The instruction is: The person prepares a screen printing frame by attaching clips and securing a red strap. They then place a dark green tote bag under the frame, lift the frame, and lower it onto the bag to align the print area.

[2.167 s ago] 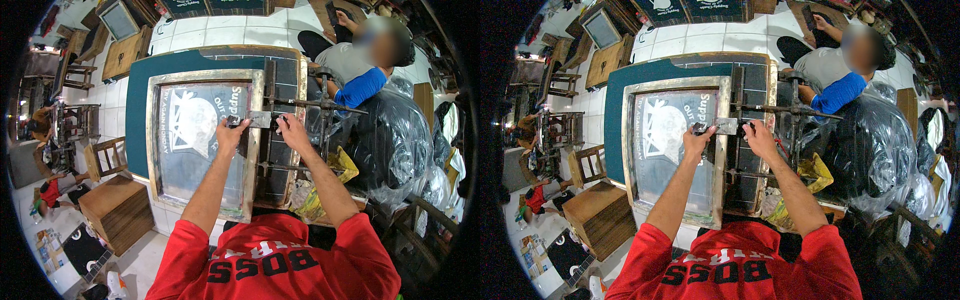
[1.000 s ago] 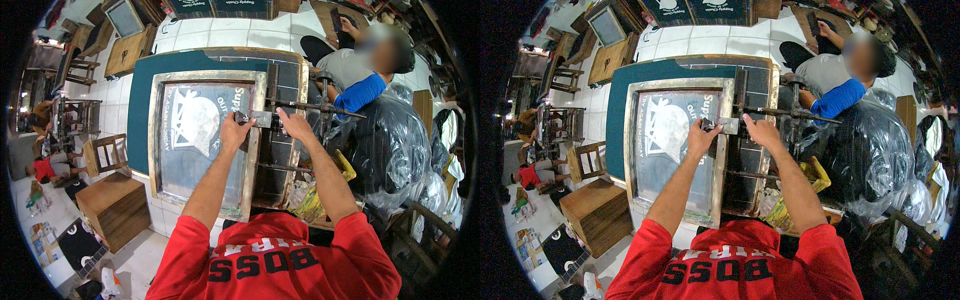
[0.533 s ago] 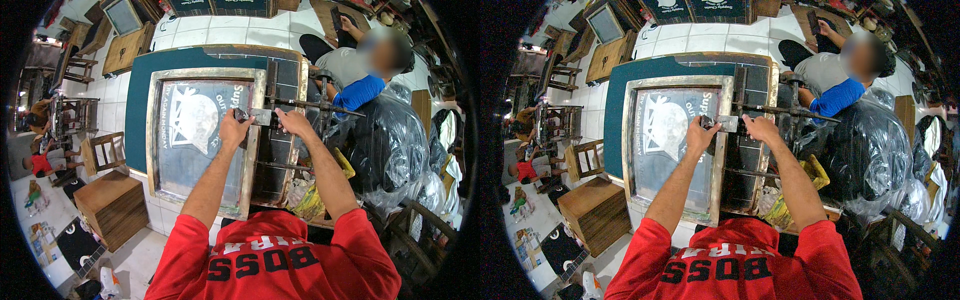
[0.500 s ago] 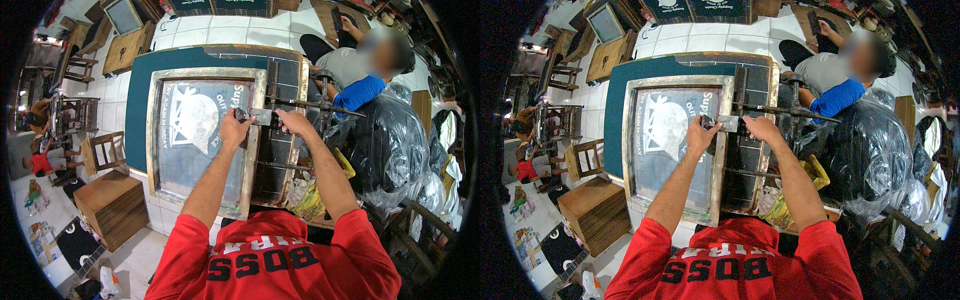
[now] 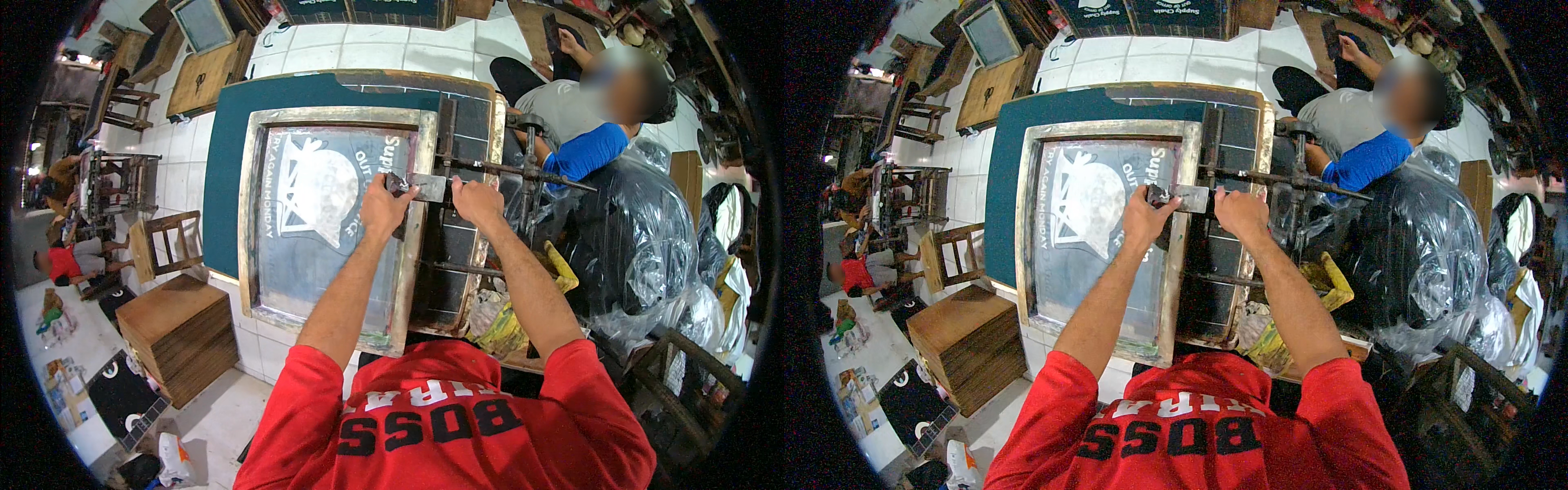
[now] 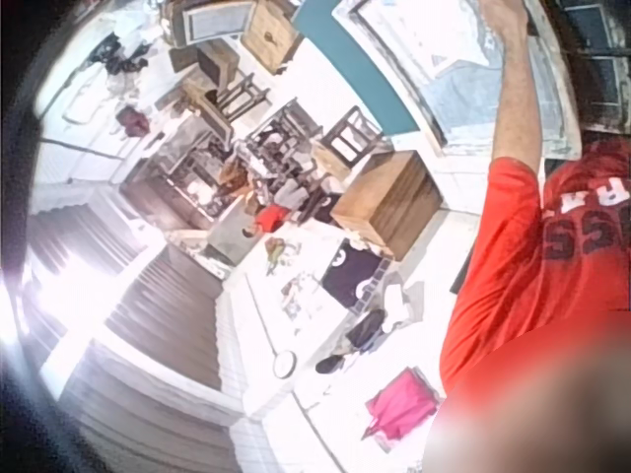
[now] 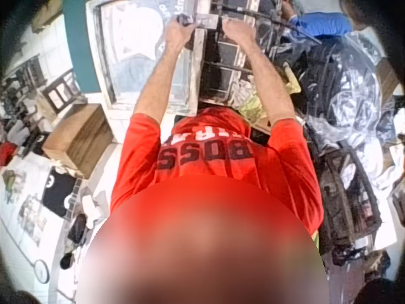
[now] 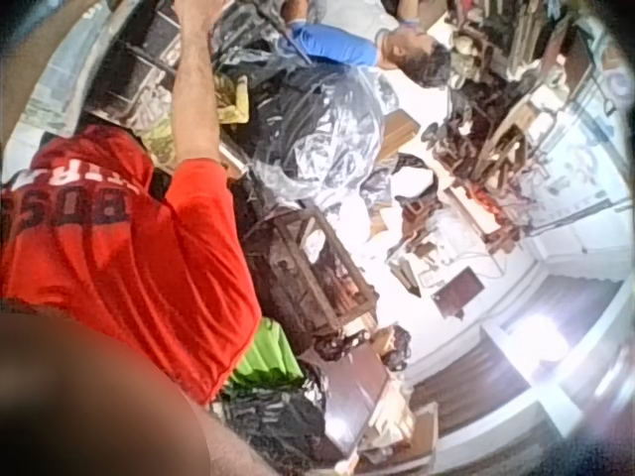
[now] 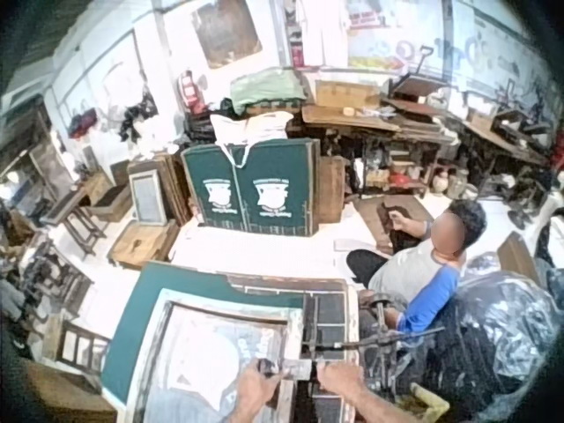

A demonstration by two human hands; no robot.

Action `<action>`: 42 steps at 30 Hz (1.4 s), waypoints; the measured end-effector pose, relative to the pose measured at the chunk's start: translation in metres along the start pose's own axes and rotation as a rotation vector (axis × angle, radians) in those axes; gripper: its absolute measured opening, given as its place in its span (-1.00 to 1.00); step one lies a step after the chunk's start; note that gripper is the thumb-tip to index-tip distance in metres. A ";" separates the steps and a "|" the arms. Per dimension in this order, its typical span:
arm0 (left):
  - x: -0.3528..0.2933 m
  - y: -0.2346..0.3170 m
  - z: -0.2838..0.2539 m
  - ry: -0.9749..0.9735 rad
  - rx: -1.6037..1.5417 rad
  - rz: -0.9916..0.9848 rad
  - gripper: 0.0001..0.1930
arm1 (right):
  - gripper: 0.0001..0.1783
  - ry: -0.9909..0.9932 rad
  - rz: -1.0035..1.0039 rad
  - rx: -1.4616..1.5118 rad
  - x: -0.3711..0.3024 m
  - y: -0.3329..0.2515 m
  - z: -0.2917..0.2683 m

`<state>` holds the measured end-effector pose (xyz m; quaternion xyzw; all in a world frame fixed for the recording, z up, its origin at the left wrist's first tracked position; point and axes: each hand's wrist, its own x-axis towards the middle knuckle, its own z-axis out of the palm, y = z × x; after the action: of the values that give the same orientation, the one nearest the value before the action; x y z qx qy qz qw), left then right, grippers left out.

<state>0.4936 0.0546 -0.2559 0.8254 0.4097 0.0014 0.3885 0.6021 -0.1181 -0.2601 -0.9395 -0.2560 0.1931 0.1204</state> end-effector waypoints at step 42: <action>0.005 -0.010 0.000 -0.001 -0.051 0.050 -0.39 | -0.52 0.246 0.011 -0.340 -0.001 -0.006 0.041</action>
<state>0.4903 0.0617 -0.2635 0.8252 0.3885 0.0210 0.4094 0.5815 -0.1083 -0.2949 -0.9642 -0.2630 0.0315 -0.0106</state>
